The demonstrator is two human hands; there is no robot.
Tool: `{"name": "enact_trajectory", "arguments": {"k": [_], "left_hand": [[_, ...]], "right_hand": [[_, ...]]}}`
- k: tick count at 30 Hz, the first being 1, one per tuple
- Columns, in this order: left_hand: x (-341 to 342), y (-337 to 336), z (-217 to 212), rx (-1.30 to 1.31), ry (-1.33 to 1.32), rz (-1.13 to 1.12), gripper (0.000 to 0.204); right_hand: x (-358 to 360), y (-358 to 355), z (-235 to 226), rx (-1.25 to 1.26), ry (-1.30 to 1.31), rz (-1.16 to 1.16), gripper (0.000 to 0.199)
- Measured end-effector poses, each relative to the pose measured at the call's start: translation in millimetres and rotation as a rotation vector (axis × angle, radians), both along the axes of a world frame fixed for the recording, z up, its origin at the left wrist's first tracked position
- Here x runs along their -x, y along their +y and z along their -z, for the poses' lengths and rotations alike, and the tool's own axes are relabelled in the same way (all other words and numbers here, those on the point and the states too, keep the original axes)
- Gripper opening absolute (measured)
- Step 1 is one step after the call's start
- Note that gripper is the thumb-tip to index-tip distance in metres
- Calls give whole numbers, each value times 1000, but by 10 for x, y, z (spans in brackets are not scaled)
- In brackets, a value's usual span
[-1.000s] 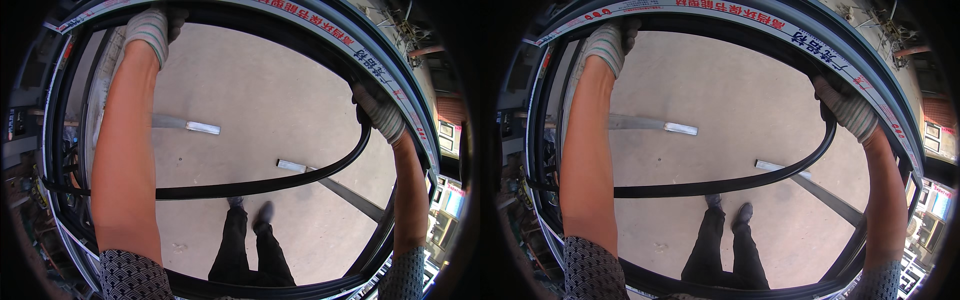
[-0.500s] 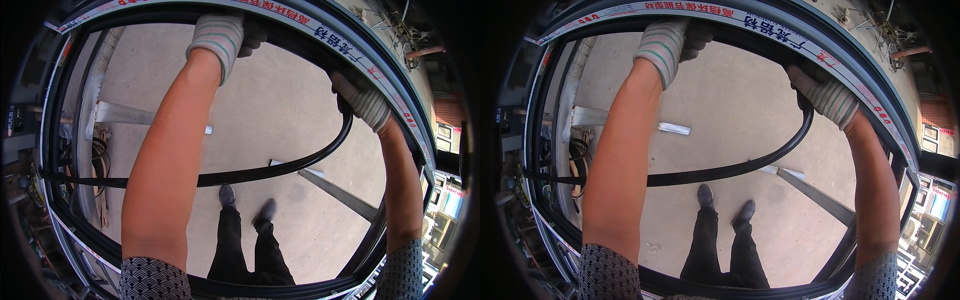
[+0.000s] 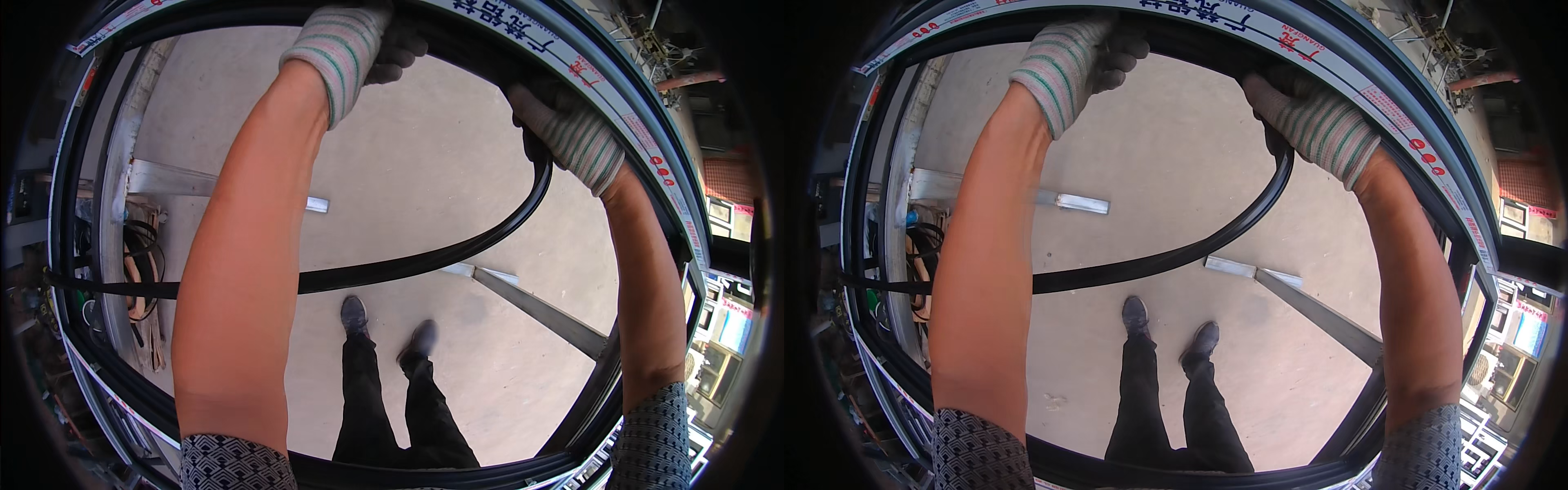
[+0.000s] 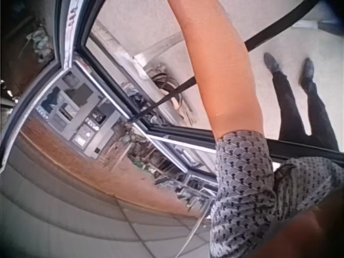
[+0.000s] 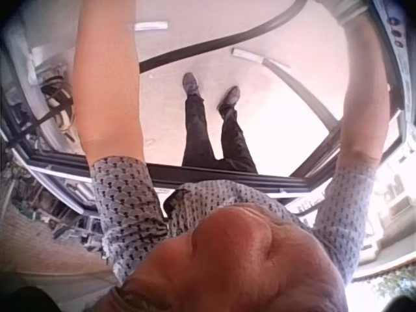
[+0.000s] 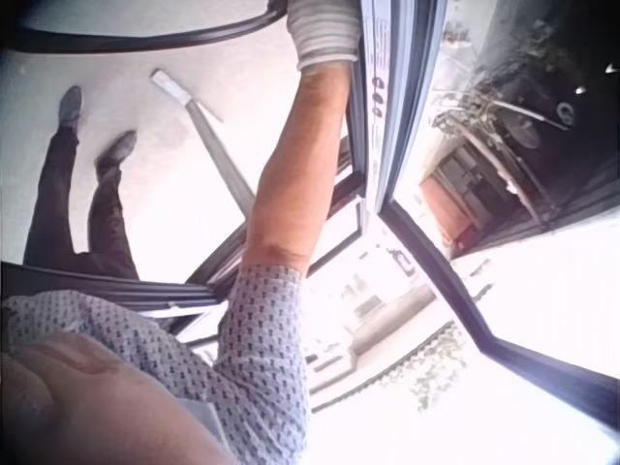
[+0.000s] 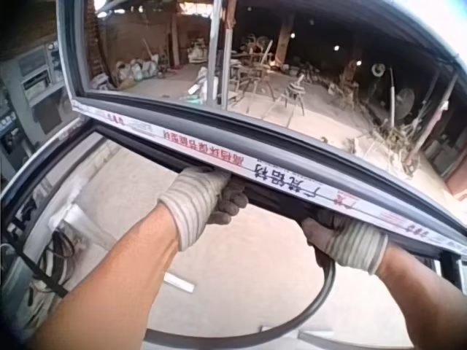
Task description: The person installs a black rubber seal strip into the groove of a large metal window frame. They press the seal firmly along the frame's edges and corners, working around the perimeter to ensure it is seated properly.
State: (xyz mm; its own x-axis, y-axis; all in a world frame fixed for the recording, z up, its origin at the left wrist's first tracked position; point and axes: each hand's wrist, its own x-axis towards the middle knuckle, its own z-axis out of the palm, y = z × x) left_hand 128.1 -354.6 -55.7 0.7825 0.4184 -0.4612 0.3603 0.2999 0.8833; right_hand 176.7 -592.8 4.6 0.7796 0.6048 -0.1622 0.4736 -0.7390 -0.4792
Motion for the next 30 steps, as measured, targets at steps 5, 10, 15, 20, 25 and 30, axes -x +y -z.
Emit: {"name": "enact_trajectory", "arguments": {"k": [5, 10, 15, 20, 25, 30], "left_hand": [[41, -86, -54, -14, -89, 10, 42], [14, -90, 67, 144, -159, 33, 46], [-111, -474, 32, 100, -166, 206, 51], [16, -567, 29, 75, -282, 156, 47], [30, -699, -3, -183, -186, 54, 34], [9, -660, 21, -208, -139, 26, 39]], "right_hand": [[19, 22, 51, -27, -120, -54, 39], [9, 17, 68, -31, -2, 4, 40], [-66, -57, 122, -68, -10, -46, 39], [-2, 4, 108, -109, -6, -60, 36], [-31, -46, 126, 21, -28, -33, 37], [14, -206, 215, -67, 0, -43, 37]]}}
